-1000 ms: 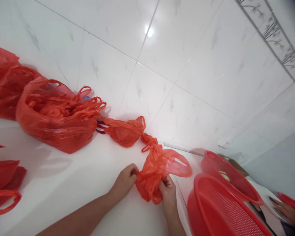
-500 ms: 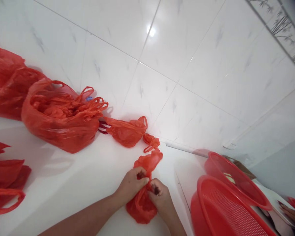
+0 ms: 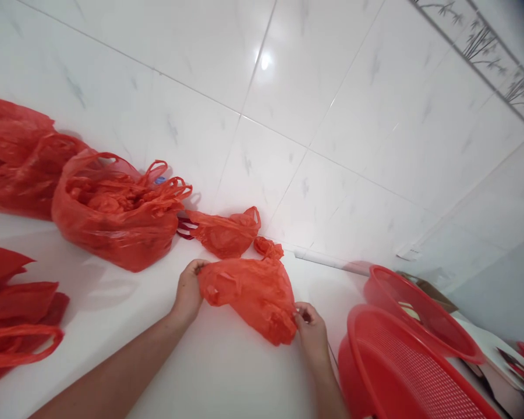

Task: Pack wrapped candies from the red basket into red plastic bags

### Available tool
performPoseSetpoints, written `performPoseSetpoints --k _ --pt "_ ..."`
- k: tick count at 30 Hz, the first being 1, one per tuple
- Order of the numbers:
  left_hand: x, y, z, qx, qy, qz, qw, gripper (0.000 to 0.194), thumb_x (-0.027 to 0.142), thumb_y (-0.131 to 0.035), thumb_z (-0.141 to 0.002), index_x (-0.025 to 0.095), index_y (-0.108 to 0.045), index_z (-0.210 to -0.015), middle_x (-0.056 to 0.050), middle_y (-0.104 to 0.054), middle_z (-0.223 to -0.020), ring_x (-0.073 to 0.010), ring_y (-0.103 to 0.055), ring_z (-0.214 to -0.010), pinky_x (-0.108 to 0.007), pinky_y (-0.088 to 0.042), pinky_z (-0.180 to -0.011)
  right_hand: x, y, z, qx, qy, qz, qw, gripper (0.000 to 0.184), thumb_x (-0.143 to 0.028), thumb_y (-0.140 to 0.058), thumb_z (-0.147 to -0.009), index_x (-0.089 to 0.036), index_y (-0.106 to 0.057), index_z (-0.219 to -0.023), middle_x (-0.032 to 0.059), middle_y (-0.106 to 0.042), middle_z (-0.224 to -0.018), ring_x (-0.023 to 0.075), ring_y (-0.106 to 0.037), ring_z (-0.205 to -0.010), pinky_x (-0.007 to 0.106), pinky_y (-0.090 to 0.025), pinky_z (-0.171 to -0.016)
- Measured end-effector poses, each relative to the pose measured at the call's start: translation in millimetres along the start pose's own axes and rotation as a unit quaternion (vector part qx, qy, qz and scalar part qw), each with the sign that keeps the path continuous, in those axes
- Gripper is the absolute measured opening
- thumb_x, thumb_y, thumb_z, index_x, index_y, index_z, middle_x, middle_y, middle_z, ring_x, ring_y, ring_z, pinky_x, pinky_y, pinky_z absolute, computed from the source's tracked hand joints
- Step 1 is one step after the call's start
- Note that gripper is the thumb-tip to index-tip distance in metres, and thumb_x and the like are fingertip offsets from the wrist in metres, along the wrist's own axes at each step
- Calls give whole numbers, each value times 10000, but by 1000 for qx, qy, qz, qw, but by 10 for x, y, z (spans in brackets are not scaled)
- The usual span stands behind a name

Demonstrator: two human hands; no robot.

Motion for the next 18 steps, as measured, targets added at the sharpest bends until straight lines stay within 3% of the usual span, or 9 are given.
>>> performPoseSetpoints --k 3,5,7,9,11,13,15,18 --pt "-33 52 -6 23 0 -31 999 391 278 -572 -602 188 -499 -975 -27 -587 -844 -179 -561 -661 -320 -470 -601 -207 103 54 108 77 84 988 285 -373 -573 -777 -189 -614 -992 71 -574 -975 212 -538 -859 304 -456 -695" --pt "-16 14 67 19 -46 -76 996 562 222 -624 -587 206 -493 -1133 -84 -576 -1083 -237 -576 -881 -385 -476 -747 -402 48 187 140 155 132 969 242 -358 -523 -836 -191 -600 -993 77 -567 -962 214 -534 -878 329 -451 -737" --pt "56 -67 171 -28 -149 -147 977 628 159 -619 -610 237 -498 -1220 -102 -463 -1326 -279 -449 -1183 -444 -362 -971 -542 -89 322 111 223 148 957 188 -309 -484 -870 -192 -609 -950 73 -586 -910 210 -548 -862 347 -448 -777" --pt "118 -164 275 -111 -231 -198 946 562 113 -601 -619 249 -576 -1164 -76 -440 -1386 -280 -305 -1317 -459 -191 -1087 -583 -255 411 45 252 150 955 203 -269 -458 -887 -207 -630 -973 79 -621 -959 219 -565 -918 368 -440 -841" --pt "107 -217 310 -175 -176 -158 956 378 105 -621 -582 240 -673 -932 -62 -599 -1207 -283 -398 -1242 -451 -193 -1085 -548 -395 442 -17 244 160 956 254 -269 -455 -889 -229 -632 -1066 82 -619 -1107 243 -547 -1038 393 -416 -902" --pt "45 -223 274 -189 -46 -68 978 158 146 -632 -552 215 -643 -693 -34 -679 -872 -249 -561 -968 -411 -364 -963 -484 -482 431 -69 217 179 957 292 -300 -470 -885 -247 -616 -1132 76 -613 -1154 263 -544 -1054 404 -413 -890" --pt "-9 -187 184 -158 50 7 986 62 231 -588 -583 195 -539 -572 3 -594 -626 -182 -569 -690 -332 -464 -732 -426 -515 401 -110 196 216 950 256 -335 -455 -894 -251 -647 -1042 63 -668 -954 253 -587 -873 382 -428 -776" --pt "-18 -64 -2 -82 94 68 990 189 306 -485 -621 207 -353 -529 63 -387 -475 -98 -439 -461 -226 -394 -502 -343 -480 339 -126 164 295 933 336 -368 -394 -914 -237 -638 -724 18 -565 -559 184 -477 -512 307 -338 -546"
Point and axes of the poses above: each hand's wrist, its own z-axis away from the middle knuckle, its own y-axis out of the back of the hand, x = y × z, the point moved 3 cm from there along -z, towards the middle knuckle
